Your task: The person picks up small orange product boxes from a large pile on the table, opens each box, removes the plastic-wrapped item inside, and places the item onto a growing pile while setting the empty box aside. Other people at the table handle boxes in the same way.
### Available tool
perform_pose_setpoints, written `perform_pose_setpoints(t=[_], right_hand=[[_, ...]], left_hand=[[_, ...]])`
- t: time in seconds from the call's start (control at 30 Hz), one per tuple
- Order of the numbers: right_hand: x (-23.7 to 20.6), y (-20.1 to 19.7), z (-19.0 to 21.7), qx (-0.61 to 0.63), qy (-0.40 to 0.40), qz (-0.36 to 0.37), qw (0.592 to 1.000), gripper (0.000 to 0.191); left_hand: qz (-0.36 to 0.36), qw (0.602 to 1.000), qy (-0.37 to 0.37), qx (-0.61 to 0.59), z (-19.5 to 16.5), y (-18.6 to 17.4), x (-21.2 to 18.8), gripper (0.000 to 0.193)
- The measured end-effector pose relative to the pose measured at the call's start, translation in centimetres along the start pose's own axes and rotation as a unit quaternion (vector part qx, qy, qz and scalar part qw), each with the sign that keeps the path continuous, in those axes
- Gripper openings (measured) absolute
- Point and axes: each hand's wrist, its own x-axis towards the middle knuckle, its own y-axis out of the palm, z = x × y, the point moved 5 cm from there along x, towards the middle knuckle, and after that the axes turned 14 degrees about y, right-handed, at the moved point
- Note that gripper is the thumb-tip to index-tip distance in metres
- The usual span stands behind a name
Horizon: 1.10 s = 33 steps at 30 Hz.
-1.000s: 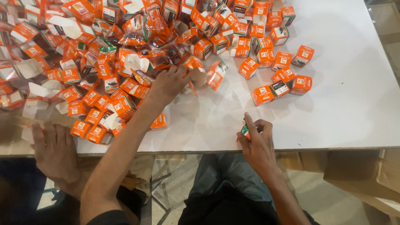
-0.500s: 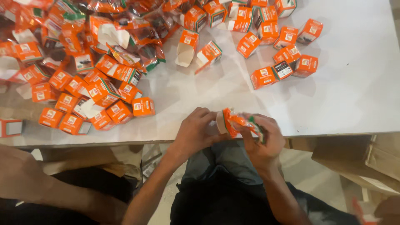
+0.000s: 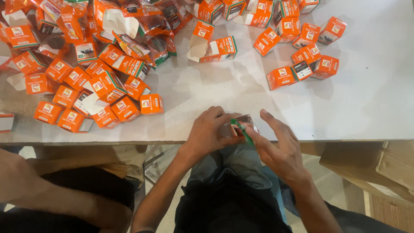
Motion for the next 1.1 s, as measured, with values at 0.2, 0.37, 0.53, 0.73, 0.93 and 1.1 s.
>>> perform_pose_setpoints(t=[0.2,0.37,0.53,0.73,0.93,1.1], right_hand=[[1.5,1.2,0.2,-0.120,0.026,0.133,0.983,0.050],[2.5,1.8,1.5,-0.129,0.019,0.169,0.977,0.069],[2.2,3.0,0.8,-0.048,0.043,0.205,0.977,0.073],[-0.9,4.6,-0.9,0.209,0.213,0.064,0.952,0.066],[-2.0,5.6,-0.1,0.214,0.131,-0.070,0.965,0.054],[-1.4,5.2,0.1,0.087,0.114,-0.009,0.990,0.061]], left_hand=[[0.028,1.000,-0.005,-0.013,0.1,0.5,-0.1,0.064],[-0.021,0.999,0.015,-0.038,-0.3,0.4,-0.2,0.070],[-0.085,0.989,-0.055,-0.112,-0.7,0.6,-1.0,0.069],[-0.200,0.935,-0.144,-0.254,0.9,2.1,-2.1,0.042],[-0.267,0.917,-0.172,-0.242,1.7,3.0,-2.7,0.015],[-0.083,0.993,0.015,-0.081,-1.3,0.5,-3.0,0.044]])
